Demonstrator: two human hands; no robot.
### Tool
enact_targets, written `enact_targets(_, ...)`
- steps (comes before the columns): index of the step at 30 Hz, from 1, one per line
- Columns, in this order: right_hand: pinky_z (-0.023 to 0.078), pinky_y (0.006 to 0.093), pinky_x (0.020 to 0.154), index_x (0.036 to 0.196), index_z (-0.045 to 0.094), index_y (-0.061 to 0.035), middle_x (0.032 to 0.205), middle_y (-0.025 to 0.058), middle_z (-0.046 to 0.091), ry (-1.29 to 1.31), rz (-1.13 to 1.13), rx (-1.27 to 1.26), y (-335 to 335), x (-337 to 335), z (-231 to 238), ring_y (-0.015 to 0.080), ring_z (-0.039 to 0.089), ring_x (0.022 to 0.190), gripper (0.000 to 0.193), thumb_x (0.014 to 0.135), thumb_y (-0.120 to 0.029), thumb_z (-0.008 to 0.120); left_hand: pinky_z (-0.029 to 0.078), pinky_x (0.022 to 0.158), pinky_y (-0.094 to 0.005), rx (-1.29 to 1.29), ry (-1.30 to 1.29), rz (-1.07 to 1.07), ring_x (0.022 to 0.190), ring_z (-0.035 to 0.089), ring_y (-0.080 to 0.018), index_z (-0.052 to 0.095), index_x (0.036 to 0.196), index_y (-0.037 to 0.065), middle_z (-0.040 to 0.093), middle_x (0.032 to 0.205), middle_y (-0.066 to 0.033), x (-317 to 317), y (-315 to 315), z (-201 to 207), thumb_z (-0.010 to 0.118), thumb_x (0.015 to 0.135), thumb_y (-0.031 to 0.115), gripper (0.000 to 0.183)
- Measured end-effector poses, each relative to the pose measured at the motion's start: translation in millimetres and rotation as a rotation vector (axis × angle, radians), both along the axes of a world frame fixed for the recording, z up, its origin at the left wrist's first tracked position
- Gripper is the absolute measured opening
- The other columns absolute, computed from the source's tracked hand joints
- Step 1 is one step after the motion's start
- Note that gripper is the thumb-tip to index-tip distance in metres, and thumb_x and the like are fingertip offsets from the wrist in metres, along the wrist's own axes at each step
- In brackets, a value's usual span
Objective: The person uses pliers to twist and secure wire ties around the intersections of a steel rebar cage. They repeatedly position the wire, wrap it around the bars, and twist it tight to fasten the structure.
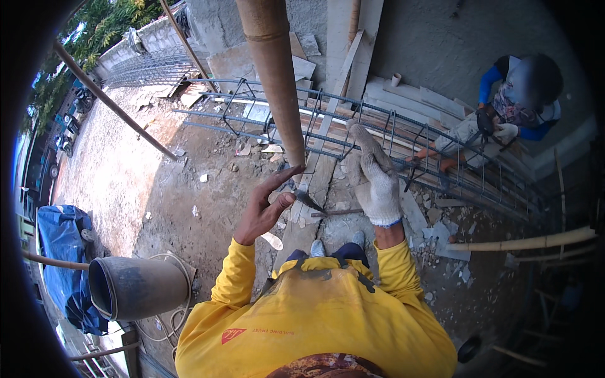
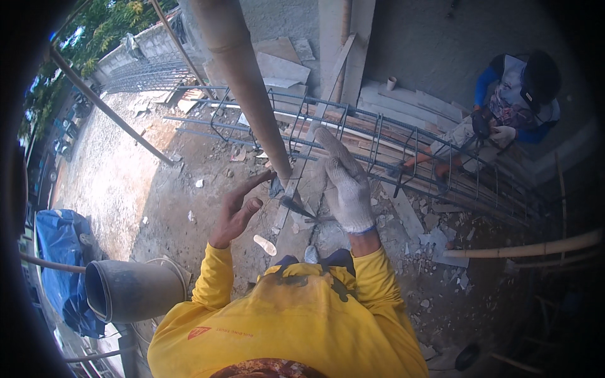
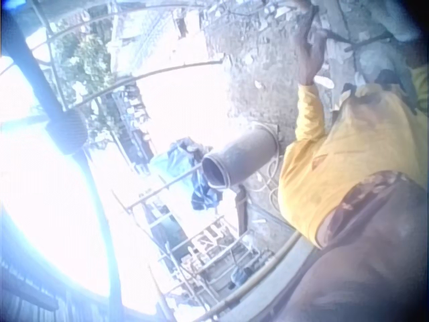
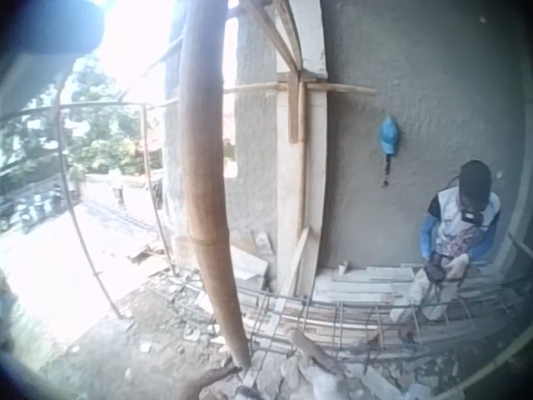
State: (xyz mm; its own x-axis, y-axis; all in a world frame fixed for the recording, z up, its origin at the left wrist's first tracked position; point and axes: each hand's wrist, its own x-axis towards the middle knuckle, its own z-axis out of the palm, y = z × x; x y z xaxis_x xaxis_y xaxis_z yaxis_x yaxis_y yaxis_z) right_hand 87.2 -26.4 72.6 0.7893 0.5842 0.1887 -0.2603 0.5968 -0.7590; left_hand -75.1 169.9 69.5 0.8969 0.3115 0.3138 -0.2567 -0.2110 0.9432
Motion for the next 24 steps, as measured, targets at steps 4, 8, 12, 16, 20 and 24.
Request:
enact_targets(4,0.054,0.0277,0.094,0.159,0.053,-0.0032,0.16,0.0099,0.058,-0.144,0.126,-0.144,2.7,-10.0,7.9,0.0102,0.065,0.104,0.051,0.108,-0.001,0.048,0.053,0.098,-0.038,0.0,0.072,0.09,0.108,0.07,-0.021,0.078,0.124,-0.002,0.08,0.115,-0.0115,26.6,-8.0,22.2,0.076,0.103,0.03,0.038)
enact_targets(8,0.055,0.0282,0.091,0.153,0.059,-0.0074,0.15,0.0082,0.063,-0.352,0.079,-0.333,3.0,-14.9,10.2,0.0106,0.067,0.095,0.045,0.11,-0.001,0.046,0.054,0.085,-0.0336,0.125,0.237,0.064,0.086,0.07,-0.017,0.081,0.11,-0.002,0.081,0.095,-0.0101,38.6,-17.2,13.7,0.077,0.102,0.023,0.027)
enact_targets(12,0.056,0.0267,0.082,0.134,0.066,-0.0045,0.133,0.0065,0.069,-0.456,-0.038,-0.35,-2.1,-8.9,1.6,0.0086,0.067,0.093,0.029,0.11,-0.002,0.05,0.054,0.089,-0.0346,0.221,0.163,0.107,0.094,0.073,-0.0216,0.081,0.109,-0.003,0.079,0.102,-0.0141,42.7,-10.7,-6.3,0.075,0.101,0.017,0.022)
enact_targets(16,0.057,0.0267,0.08,0.127,0.061,-0.0031,0.121,0.0074,0.07,-0.376,0.013,-0.491,-7.8,1.3,-7.1,0.0107,0.069,0.099,0.018,0.11,-0.006,0.054,0.055,0.088,-0.036,0.255,0.064,0.264,0.098,0.074,-0.024,0.08,0.111,-0.002,0.078,0.11,-0.0167,42.8,-6.4,-4.2,0.072,0.101,0.009,0.018)
enact_targets(20,0.056,0.0294,0.075,0.132,0.059,-0.0059,0.114,0.0068,0.069,-0.356,0.127,-0.688,2.7,-5.6,-6.6,0.0099,0.069,0.086,0.023,0.11,-0.007,0.056,0.054,0.076,-0.0356,0.306,0.025,0.188,0.081,0.072,-0.0258,0.079,0.116,-0.001,0.073,0.106,-0.016,43.3,-33.3,14.1,0.07,0.099,0.003,0.02)
enact_targets(24,0.055,0.0269,0.068,0.144,0.055,-0.0064,0.108,0.0051,0.07,-0.361,-0.028,-0.58,13.0,-14.7,-3.0,0.0098,0.069,0.08,0.033,0.111,-0.008,0.054,0.053,0.074,-0.0364,0.384,-0.048,0.193,0.076,0.07,-0.0302,0.08,0.116,0.001,0.068,0.094,-0.015,51.1,-47.1,17.2,0.069,0.097,-0.001,0.022)
